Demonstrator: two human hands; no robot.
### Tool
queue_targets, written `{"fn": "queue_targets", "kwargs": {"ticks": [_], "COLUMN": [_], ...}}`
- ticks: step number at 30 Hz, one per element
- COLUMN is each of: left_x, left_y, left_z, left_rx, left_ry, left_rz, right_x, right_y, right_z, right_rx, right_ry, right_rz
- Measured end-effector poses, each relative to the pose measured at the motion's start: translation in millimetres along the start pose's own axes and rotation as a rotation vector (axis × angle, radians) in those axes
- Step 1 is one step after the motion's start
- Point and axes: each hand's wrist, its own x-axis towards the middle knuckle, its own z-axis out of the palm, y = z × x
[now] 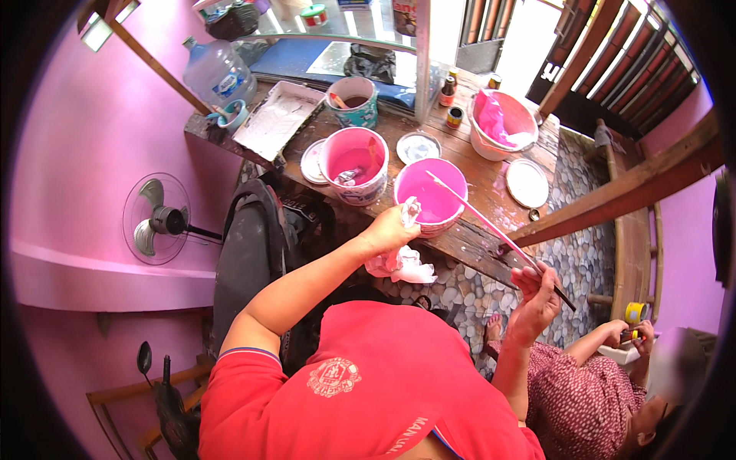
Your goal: The person mixes pink paint in a bucket using a wooden stick and a brush. They also use a cloth to wipe the edges of the bucket and the stick.
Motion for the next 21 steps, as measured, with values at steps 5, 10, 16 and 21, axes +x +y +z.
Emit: {"fn": "queue_targets", "kwargs": {"ticks": [5, 10, 16, 21], "left_x": [-29.0, -55.0, -90.7, -83.8], "left_y": [15.9, 20.0, 46.7, 53.0], "left_z": [-26.1, -68.1, -142.4, -227.1], "left_rx": [-0.117, -0.344, -0.508, -0.43], "left_ry": [0.039, 0.13, 0.356, 0.638], "left_rz": [0.004, -0.052, 0.026, 0.142], "right_x": [9.3, 18.5, 30.3, 35.0], "right_y": [13.2, 28.7, 30.4, 31.6], "right_z": [5.2, 16.4, 26.3, 40.4], "right_rx": [-0.156, -0.271, -0.315, -0.342], "right_ry": [-0.083, -0.153, -0.171, -0.157], "right_rz": [-0.04, -0.061, -0.046, -0.045]}}
